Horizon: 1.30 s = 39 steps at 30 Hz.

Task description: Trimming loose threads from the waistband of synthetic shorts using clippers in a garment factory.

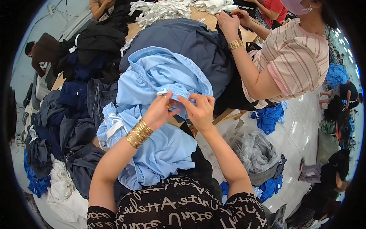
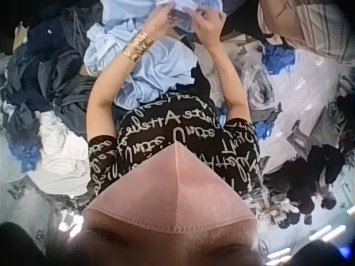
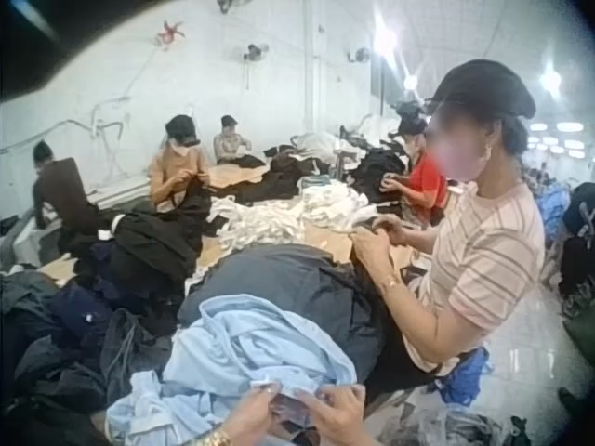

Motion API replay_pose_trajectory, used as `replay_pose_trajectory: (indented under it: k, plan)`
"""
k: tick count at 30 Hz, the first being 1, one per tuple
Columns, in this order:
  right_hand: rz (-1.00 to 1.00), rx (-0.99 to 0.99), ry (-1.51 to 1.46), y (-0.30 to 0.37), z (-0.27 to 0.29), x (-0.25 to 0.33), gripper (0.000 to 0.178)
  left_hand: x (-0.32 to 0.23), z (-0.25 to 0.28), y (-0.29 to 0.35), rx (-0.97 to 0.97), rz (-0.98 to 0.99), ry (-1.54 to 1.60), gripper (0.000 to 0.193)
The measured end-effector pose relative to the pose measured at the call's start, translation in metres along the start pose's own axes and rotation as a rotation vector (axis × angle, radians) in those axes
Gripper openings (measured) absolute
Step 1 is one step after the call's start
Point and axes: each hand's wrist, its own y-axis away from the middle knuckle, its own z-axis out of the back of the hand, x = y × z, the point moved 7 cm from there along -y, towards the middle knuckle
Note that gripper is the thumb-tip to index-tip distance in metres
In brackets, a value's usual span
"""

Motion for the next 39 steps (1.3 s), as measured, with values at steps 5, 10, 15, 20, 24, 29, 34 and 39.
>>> replay_pose_trajectory:
  k: [5,10,15,20,24,29,34,39]
  plan:
    - [-0.203,0.277,0.009,0.025,-0.009,-0.022,0.042,0.004,0.018,0.004,-0.044,-0.122,0.270,0.018]
    - [-0.589,0.228,-0.303,0.024,-0.003,-0.035,0.042,0.011,0.040,0.019,-0.087,-0.050,0.214,0.018]
    - [-0.499,0.263,-0.342,0.024,-0.015,-0.041,0.037,0.027,0.050,0.022,-0.078,0.018,0.231,0.014]
    - [-0.282,0.376,-0.113,0.010,-0.019,-0.019,0.026,0.030,0.042,0.023,-0.092,0.059,0.310,0.011]
    - [-0.467,0.372,-0.253,0.007,-0.018,-0.029,0.008,0.035,0.052,0.021,-0.103,0.073,0.361,0.012]
    - [-0.383,0.361,-0.281,0.000,-0.010,-0.021,0.013,0.031,0.059,0.028,-0.181,0.016,0.376,0.013]
    - [-0.274,0.356,-0.179,0.005,-0.010,-0.029,0.014,0.009,0.031,0.053,0.072,0.224,0.007,0.024]
    - [-0.122,0.341,-0.026,-0.011,-0.011,-0.003,0.011,-0.059,0.080,0.028,-0.177,-0.387,-0.802,0.048]
